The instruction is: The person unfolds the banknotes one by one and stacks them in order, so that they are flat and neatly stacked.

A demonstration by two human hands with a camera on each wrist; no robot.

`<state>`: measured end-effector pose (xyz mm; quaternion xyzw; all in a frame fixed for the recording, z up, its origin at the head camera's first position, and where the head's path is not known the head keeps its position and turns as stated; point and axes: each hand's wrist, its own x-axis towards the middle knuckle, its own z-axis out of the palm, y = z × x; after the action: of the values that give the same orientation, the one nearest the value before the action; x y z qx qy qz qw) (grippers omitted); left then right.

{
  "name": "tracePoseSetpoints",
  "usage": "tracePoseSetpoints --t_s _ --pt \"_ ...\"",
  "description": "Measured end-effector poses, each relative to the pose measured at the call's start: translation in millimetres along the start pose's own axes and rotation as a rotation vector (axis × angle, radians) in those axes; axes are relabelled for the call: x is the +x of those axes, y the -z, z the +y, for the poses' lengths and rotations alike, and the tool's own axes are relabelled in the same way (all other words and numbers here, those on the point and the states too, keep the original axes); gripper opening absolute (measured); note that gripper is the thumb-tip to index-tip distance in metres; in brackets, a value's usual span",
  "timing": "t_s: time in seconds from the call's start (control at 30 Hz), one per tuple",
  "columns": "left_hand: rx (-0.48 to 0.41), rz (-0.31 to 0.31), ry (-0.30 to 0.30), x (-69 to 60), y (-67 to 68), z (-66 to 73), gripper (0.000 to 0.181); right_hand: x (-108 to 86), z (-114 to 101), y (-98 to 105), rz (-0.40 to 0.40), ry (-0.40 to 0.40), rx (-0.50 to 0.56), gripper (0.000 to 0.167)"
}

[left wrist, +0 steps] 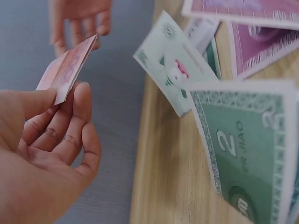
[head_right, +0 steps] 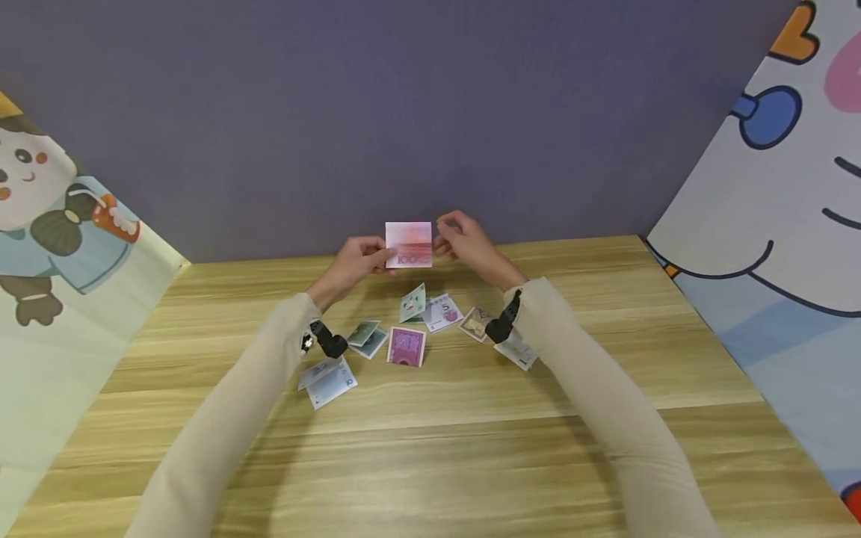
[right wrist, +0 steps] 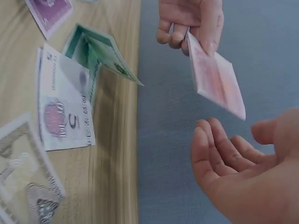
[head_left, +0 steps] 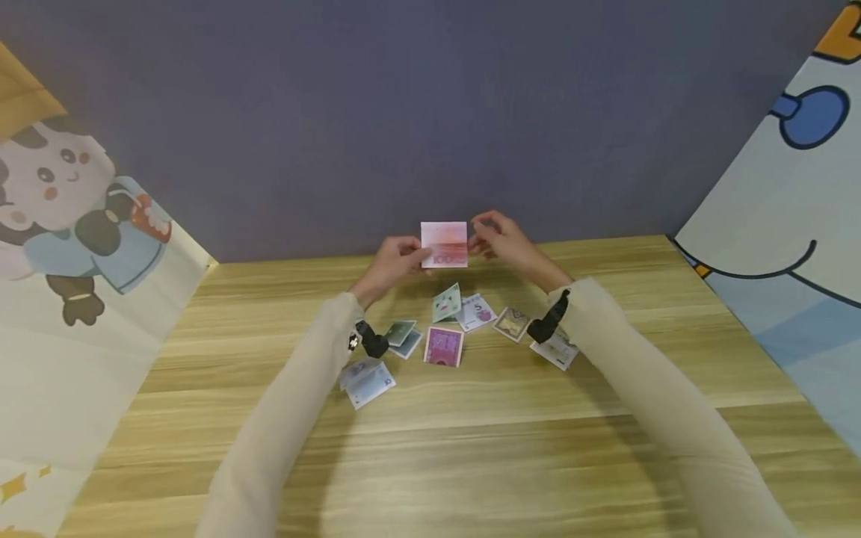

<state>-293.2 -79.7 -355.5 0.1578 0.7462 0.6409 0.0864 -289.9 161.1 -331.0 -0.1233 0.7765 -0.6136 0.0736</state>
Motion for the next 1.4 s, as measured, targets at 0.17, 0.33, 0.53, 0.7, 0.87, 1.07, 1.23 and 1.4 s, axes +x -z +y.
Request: tracePoseSetpoints --t_s 0.17,0.33,0.53,0.7,0.87,1.07,1.23,1.4 --pt "-0.034 0.008 -0.027 -10.1 1.9 5.1 0.015 -16.1 0 11 0.002 0.029 0.067 0.037" --pt "-0.067 0.003 -0.036 -22.6 -4.8 14.7 0.015 -28.1 -6 9 -0.056 0.043 0.087 0.031" --pt "-0.08 -0.056 -0.045 -45.0 -19.9 24.8 0.014 -49.2 3 -2 -0.183 0.031 0.145 0.034" --pt "0.01 -0.112 -0.047 -69.9 -30.4 28.1 0.016 -73.6 5 -10 -0.261 -0.004 0.205 0.043" --pt "0.041 -0.167 -0.063 -96.5 -38.0 25.5 0.015 -102.0 4 -19 -0.28 -0.046 0.194 0.044" --pt "0.004 -0.163 -0.023 -130.4 -49.2 23.5 0.014 -132.2 8 -33 -0.314 -0.041 0.239 0.046" --pt "0.062 -0.148 -0.027 -155.5 -57.2 17.0 0.012 -153.9 13 -46 -0.336 -0.014 0.227 0.046" --pt "0.039 -0.15 -0.01 -175.6 -63.3 12.0 0.012 -174.0 14 -59 -0.313 -0.008 0.239 0.045"
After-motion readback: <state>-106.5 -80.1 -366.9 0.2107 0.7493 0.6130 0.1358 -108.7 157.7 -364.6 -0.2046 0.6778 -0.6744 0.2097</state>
